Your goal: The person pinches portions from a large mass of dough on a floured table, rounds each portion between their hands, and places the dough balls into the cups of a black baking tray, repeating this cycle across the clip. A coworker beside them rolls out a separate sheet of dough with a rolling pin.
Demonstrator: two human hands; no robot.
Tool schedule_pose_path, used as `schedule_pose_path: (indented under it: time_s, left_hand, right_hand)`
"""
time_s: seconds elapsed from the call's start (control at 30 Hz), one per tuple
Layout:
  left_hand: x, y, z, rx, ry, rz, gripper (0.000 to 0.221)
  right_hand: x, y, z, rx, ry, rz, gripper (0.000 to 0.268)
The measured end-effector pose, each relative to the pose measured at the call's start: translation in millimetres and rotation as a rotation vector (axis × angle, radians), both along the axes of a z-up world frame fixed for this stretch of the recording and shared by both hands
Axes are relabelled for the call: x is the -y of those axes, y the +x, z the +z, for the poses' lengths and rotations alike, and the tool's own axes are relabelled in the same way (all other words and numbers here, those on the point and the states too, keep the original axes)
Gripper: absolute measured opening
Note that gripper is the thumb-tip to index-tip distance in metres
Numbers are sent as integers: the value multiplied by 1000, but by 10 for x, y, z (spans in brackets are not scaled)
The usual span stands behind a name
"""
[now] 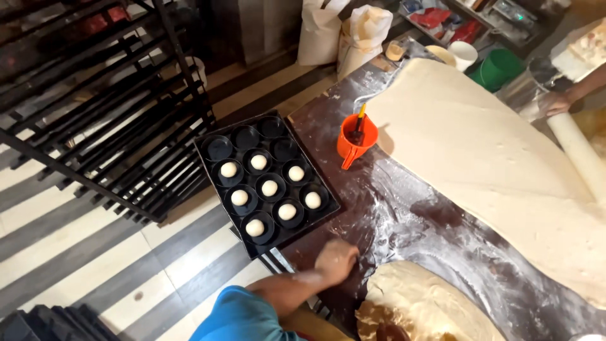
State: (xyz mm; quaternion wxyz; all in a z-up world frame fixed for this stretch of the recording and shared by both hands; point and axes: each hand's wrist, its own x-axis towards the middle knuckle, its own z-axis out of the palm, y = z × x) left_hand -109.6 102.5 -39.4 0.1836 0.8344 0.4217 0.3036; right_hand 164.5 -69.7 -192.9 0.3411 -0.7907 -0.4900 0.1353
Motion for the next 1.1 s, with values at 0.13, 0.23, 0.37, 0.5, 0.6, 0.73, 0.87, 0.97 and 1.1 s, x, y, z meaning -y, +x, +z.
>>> schedule_pose_path:
  time_s: [0.13,0.23,0.37,0.5,0.6,0.73,0.87,0.97,1.1]
  left_hand:
    - [240,-568,-416,201,33,-390,13]
    - [25,-764,434,-275,-115,-288,13]
    - [-167,-241,102,-42,92,73,21]
    - [92,-301,-515,183,137,-274,21]
    - [27,-631,-323,98,159,-546,20]
    - [-220,-556,248,-82,47,0,12]
    - [-52,-123,-159,84,149,131,13]
    - [182,-329,-341,37,195,-186,4]
    - [-14,-713,153,-153,-4,-335,11]
  right_hand:
    - [38,89,49,-44,-9,46,18]
    - [140,127,86,-80,-18,75,17]
    - [63,10,270,-30,-54,52,18]
    - [71,-134,610,-9,-222,92,21]
    - [81,-75,774,-98,-201,146,21]
    - [122,-201,849,-126,-211,124,22]
    - [111,-292,969,-24,-219,127,22]
    - [70,-320,1124,-23,-221,114,23]
    - [65,-461,1222,-41,-264,-16,22]
